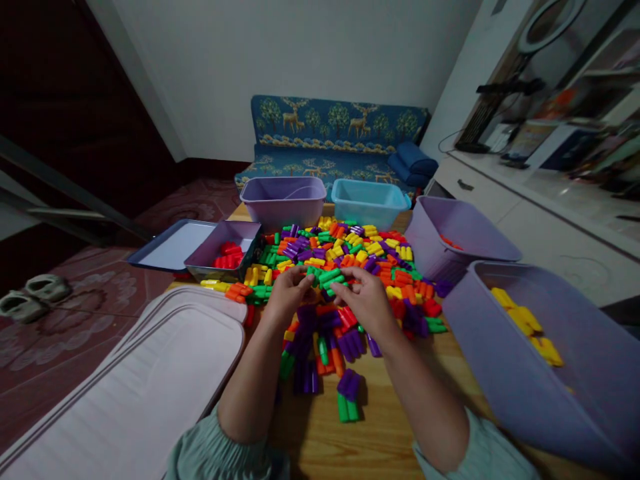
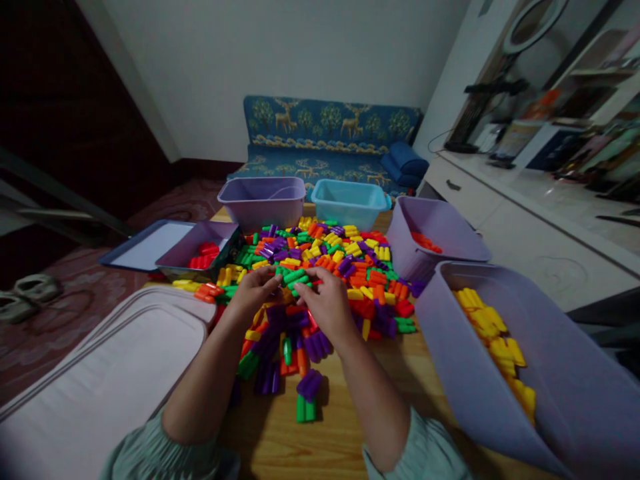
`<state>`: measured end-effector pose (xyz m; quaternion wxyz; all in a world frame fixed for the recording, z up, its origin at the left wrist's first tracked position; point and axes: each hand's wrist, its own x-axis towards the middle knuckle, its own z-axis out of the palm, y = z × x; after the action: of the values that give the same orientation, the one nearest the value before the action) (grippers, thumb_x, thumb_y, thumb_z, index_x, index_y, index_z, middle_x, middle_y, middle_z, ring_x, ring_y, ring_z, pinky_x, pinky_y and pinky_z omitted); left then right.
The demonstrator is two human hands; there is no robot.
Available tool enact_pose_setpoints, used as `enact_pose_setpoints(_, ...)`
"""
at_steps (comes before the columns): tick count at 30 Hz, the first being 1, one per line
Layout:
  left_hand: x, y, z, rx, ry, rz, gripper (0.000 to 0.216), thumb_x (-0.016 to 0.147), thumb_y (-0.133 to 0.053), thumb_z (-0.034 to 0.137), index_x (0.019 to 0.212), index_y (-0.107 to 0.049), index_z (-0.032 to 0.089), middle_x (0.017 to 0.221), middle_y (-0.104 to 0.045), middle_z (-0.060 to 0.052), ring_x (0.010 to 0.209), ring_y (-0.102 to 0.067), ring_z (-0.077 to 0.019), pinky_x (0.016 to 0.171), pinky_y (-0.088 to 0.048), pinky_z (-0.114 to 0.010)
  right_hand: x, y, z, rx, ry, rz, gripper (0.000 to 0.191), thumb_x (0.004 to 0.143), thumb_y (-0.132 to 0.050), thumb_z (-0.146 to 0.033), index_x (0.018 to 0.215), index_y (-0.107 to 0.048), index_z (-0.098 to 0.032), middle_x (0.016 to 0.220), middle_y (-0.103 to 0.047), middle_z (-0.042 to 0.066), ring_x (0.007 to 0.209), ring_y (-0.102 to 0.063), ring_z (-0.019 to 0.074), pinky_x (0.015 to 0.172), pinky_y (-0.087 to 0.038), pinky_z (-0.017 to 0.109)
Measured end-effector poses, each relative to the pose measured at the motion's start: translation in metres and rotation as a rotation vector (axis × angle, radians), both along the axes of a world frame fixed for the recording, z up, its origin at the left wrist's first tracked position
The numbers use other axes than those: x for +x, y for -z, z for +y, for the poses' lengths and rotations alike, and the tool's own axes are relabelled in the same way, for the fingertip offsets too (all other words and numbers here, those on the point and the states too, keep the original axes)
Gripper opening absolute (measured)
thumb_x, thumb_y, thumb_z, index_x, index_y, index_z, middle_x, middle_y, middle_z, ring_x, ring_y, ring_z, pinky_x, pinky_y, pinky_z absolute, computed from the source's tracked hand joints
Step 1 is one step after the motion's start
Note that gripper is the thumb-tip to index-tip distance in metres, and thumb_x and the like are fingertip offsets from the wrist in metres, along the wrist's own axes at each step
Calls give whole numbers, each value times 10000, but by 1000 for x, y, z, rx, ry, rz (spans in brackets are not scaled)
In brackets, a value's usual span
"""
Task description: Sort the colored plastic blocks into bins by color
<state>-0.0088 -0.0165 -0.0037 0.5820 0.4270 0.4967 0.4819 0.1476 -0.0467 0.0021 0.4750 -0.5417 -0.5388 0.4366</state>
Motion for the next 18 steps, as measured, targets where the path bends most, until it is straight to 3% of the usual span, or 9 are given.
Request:
enact_pose_setpoints(5, -1, 0, -1, -14, 53, -22, 509, 597, -776, 474, 925, -565, 148, 654, -604, 37, 525, -580, -101, 537, -508, -238, -17, 23, 11, 8, 54, 174, 495, 658, -688, -351, 1103, -558, -179, 918, -679, 46, 637, -647, 157, 548, -537, 273)
enact_pose_setpoints(10, 3, 11, -2, 88, 198, 13, 578, 649, -773, 469, 1078, -545, 157, 867, -667, -26, 750, -655, -164, 669, -540, -279, -13, 38, 10, 39, 11, 89, 501, 662, -660, -277, 1145, -581, -175, 1010, -697, 77, 867, -681, 192, 742, -555, 298)
enact_pose_setpoints(13, 6, 18, -1, 175, 269, 93, 566, 675, -774, 433, 1119, -568, 150, 983, -678, -65, 866, -658, -188, 748, -529, -280, -9, 41, 12, 32, 6, 69, 520, 666, -624, -244, 1178, -568, -174, 965, -703, 70, 820, -686, 191, 713, -557, 301)
enact_pose_setpoints(18, 5, 19, -2, 188, 246, 169, 547, 723, -726, 447, 1153, -618, 126, 1003, -703, -87, 889, -662, -215, 754, -522, -287, -6, 40, 11, 16, 11, 73, 472, 647, -619, -242, 1113, -600, -169, 927, -700, 57, 789, -678, 178, 714, -552, 292)
